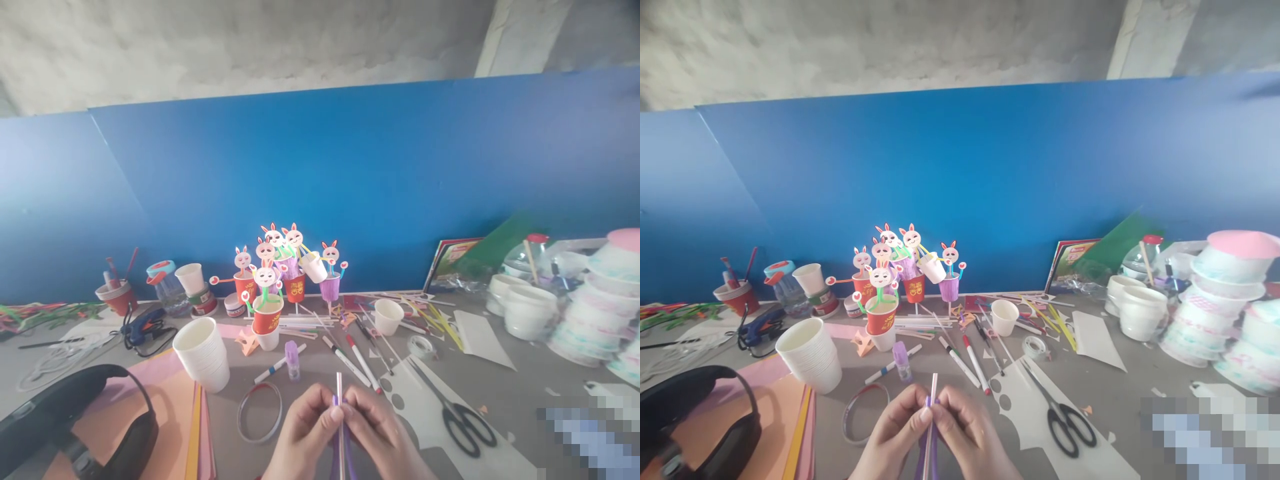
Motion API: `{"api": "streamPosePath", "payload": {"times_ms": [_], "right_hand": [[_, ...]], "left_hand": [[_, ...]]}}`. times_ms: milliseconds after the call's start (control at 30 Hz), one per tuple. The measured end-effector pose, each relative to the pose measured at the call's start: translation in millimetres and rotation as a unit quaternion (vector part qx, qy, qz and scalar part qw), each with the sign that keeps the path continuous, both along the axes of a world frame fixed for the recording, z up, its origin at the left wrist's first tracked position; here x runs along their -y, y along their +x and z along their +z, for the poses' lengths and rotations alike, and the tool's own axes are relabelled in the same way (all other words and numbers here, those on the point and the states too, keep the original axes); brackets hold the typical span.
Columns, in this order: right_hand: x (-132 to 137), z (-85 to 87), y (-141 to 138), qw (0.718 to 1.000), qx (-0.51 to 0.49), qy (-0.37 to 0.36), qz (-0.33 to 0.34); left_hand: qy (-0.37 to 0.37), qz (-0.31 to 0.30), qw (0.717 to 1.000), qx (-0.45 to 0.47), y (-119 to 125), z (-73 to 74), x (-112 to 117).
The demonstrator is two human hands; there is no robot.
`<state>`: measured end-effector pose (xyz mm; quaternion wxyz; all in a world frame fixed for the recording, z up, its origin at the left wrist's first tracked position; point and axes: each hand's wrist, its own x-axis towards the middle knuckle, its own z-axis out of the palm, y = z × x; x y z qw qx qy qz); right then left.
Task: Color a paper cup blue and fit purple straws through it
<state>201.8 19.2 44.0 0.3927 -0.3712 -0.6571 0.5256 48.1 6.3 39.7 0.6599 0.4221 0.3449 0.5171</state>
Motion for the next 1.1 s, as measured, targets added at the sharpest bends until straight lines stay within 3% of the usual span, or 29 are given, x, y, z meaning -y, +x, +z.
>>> {"api": "streamPosePath", "payload": {"times_ms": [200, 467, 633, 833, 967, 1100], "right_hand": [[2.9, 0.0, -2.2, 1.000, -0.009, 0.012, -0.011], [12.1, -2.5, -6.8, 0.997, -0.056, -0.008, -0.049], [12.0, -5.0, -8.0, 0.996, -0.070, 0.001, -0.047], [3.0, -18.2, -7.4, 0.998, -0.051, 0.026, -0.033], [1.9, -12.3, -6.3, 0.998, -0.039, 0.029, -0.030], [2.4, -4.7, -5.1, 0.997, -0.065, -0.025, -0.016]], "left_hand": [[-0.071, -0.016, 0.986, 0.149, 5.9, -13.5, -2.5], [-0.098, 0.002, 0.975, 0.198, 11.3, 5.2, 8.5], [-0.110, -0.002, 0.970, 0.218, 12.6, 6.2, 9.6], [-0.078, 0.002, 0.982, 0.171, 11.0, -6.7, 6.1], [-0.027, 0.028, 0.995, 0.097, 8.5, -16.9, 2.1], [-0.029, 0.063, 0.996, 0.054, 6.7, -18.0, -0.7]]}}
